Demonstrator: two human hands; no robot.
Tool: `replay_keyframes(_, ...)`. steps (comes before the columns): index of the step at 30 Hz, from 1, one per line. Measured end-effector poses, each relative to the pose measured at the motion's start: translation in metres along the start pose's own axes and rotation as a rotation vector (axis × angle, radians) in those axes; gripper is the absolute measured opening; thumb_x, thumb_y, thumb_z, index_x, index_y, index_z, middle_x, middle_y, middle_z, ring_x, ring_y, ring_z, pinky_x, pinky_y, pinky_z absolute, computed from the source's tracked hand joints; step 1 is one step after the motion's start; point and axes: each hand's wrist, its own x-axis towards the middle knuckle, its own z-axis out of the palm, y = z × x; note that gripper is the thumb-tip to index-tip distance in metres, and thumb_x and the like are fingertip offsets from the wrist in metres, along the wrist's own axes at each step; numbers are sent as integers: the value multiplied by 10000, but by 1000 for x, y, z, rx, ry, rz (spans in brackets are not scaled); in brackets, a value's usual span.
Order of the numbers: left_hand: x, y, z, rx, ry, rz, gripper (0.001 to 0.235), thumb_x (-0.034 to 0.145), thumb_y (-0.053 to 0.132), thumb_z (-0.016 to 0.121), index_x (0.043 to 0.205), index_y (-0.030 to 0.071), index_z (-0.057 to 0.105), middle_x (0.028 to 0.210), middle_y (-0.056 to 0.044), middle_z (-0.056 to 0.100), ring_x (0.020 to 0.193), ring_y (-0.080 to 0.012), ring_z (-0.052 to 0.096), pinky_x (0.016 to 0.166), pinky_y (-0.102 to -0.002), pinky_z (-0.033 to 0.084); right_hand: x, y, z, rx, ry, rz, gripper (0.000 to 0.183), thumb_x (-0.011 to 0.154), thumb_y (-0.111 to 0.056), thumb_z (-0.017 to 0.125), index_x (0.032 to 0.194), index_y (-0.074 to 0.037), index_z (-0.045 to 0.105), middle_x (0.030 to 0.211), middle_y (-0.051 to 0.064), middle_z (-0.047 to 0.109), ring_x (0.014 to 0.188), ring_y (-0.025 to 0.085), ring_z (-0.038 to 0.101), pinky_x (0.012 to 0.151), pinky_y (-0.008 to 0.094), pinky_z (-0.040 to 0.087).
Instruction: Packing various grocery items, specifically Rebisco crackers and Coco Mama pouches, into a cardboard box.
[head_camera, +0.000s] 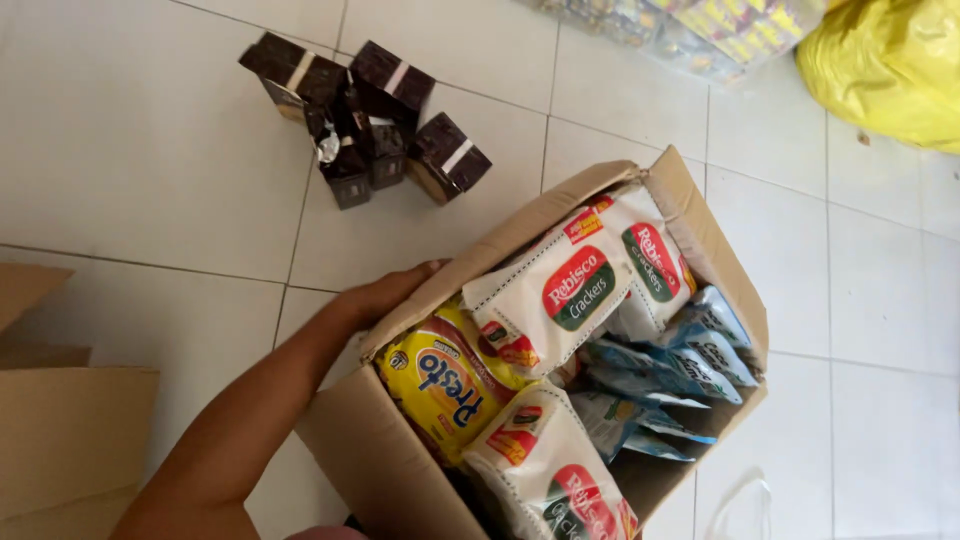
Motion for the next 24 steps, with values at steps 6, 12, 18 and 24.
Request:
replay_keyframes(6,-18,19,-13,46,90,23,502,1042,416,471,1395,65,537,1298,-121,628,1162,-236,598,1020,-380,477,123,79,-12,214,59,197,488,956,-209,536,1435,-122,509,1402,182,585,1256,331,583,960,481,500)
replay_keyframes(12,25,9,37,64,158,58,507,1054,406,430,1420,64,510,1341,-133,604,1207,-254,578,1055,-393,454,184,211,5,394,105,392,516,947,-179,536,1454,-106,479,1388,192,577,1241,332,581,944,477,507)
replay_keyframes(18,62,2,67,55,210,82,513,1066,397,389,1444,62,482,1384,-145,581,1252,-271,557,1090,-406,431,236,289,-21,545,138,598,546,938,-150,536,1474,-91,450,1374,203,569,1226,333,578,929,472,513)
replay_keyframes(24,123,-63,41,140,340,138,527,1054,376,435,1452,30,461,1422,-195,550,1292,-326,534,1109,-434,417,261,220,-101,701,163,800,578,929,-120,537,1493,-75,420,1360,214,562,1210,334,575,914,468,520)
